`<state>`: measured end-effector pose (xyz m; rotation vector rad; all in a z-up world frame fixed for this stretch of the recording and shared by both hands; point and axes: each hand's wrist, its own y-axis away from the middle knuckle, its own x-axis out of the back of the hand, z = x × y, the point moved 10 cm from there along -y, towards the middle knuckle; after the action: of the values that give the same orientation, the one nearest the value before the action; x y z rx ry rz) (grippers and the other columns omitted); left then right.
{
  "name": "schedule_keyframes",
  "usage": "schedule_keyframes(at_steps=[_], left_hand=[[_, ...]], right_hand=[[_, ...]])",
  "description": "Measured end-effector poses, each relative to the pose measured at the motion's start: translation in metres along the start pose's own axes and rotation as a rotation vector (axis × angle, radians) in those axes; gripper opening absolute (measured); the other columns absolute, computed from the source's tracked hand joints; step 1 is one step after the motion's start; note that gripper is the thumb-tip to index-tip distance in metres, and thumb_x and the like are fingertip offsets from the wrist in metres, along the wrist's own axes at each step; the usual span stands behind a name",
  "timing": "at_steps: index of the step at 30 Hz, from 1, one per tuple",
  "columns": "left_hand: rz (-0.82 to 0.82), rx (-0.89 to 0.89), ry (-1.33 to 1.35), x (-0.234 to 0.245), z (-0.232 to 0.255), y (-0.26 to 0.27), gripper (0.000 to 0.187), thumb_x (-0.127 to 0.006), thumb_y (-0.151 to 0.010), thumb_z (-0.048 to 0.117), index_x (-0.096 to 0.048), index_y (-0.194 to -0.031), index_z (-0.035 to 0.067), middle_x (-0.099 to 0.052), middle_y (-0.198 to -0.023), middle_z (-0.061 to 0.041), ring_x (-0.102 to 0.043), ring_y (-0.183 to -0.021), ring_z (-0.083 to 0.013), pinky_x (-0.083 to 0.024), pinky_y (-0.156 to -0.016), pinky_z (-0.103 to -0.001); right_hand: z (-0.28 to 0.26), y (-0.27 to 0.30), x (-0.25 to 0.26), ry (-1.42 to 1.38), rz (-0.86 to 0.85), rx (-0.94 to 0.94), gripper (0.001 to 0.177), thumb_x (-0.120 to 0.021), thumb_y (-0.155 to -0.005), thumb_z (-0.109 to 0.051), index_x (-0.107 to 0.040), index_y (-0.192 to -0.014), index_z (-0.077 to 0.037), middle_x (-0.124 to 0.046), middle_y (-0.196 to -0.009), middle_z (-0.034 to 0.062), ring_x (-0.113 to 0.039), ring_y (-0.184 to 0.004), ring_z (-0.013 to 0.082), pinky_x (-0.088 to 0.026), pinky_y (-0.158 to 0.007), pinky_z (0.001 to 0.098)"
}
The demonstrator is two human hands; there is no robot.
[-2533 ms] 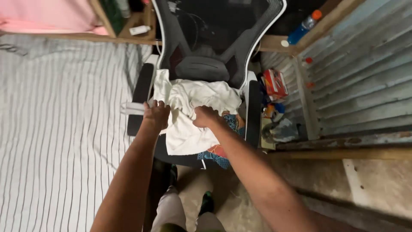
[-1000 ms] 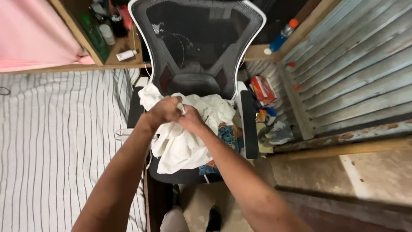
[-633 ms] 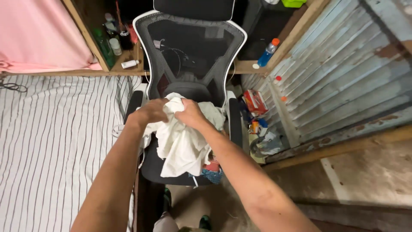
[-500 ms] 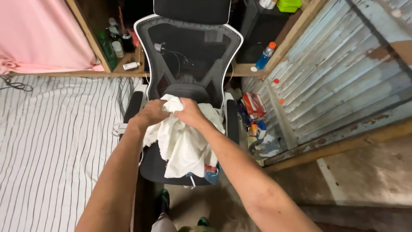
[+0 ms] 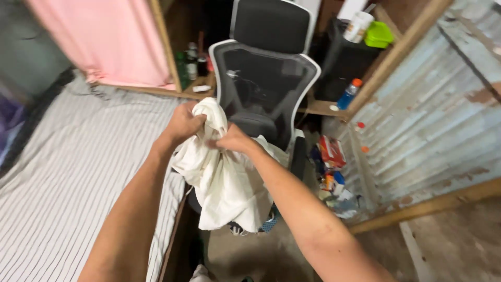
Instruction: The person smooths a patterned pillow on a bed, then picks up a white sheet from a chair, unfolds it, and folds it into a neat rectangle on the bed. The folded sheet is placed on top of the pillow.
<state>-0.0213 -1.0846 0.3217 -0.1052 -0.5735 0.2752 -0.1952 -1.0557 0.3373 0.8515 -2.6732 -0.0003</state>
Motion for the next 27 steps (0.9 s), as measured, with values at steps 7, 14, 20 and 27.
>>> schedule_keyframes(at_steps=[7, 14, 20, 27], left_hand=[[0.199, 0.108, 0.074, 0.123, 0.002, 0.048, 0.03, -0.069, -0.082, 0.027, -0.072, -0.106, 0.009, -0.069, -0.083, -0.016, -0.07, -0.084, -0.0293, -0.054, -0.075, -0.043], [0.285, 0.237, 0.111, 0.222, -0.034, 0.122, 0.034, -0.077, -0.072, 0.024, -0.073, -0.104, 0.012, -0.069, -0.079, -0.011, -0.069, -0.076, -0.0234, -0.055, -0.066, -0.038], [0.304, 0.403, 0.142, 0.282, -0.057, 0.207, 0.042, -0.081, -0.073, 0.027, -0.073, -0.11, 0.009, -0.07, -0.091, -0.016, -0.069, -0.087, -0.0285, -0.058, -0.073, -0.043], [0.256, 0.456, 0.335, 0.348, 0.017, 0.313, 0.075, -0.085, -0.071, 0.015, -0.057, -0.138, -0.002, -0.062, -0.126, -0.022, -0.061, -0.117, -0.0373, -0.05, -0.094, -0.055]], right_hand=[[-0.053, -0.024, -0.061, 0.212, -0.008, 0.063, 0.042, -0.087, -0.065, -0.035, -0.077, -0.096, -0.008, -0.078, -0.091, 0.0105, -0.075, -0.097, 0.0277, -0.057, -0.082, 0.0434], [-0.106, -0.016, -0.16, 0.165, -0.15, 0.194, 0.038, -0.078, -0.065, -0.02, -0.077, -0.097, -0.002, -0.077, -0.094, 0.0166, -0.073, -0.101, 0.0327, -0.056, -0.085, 0.0462], [-0.131, 0.005, -0.25, 0.15, -0.271, 0.256, 0.044, -0.076, -0.066, -0.019, -0.076, -0.104, 0.002, -0.076, -0.1, 0.0214, -0.071, -0.106, 0.0376, -0.056, -0.087, 0.0506], [-0.183, 0.003, -0.365, 0.124, -0.368, 0.319, 0.055, -0.084, -0.062, -0.026, -0.075, -0.109, 0.002, -0.076, -0.105, 0.0221, -0.07, -0.111, 0.0388, -0.056, -0.091, 0.0498]])
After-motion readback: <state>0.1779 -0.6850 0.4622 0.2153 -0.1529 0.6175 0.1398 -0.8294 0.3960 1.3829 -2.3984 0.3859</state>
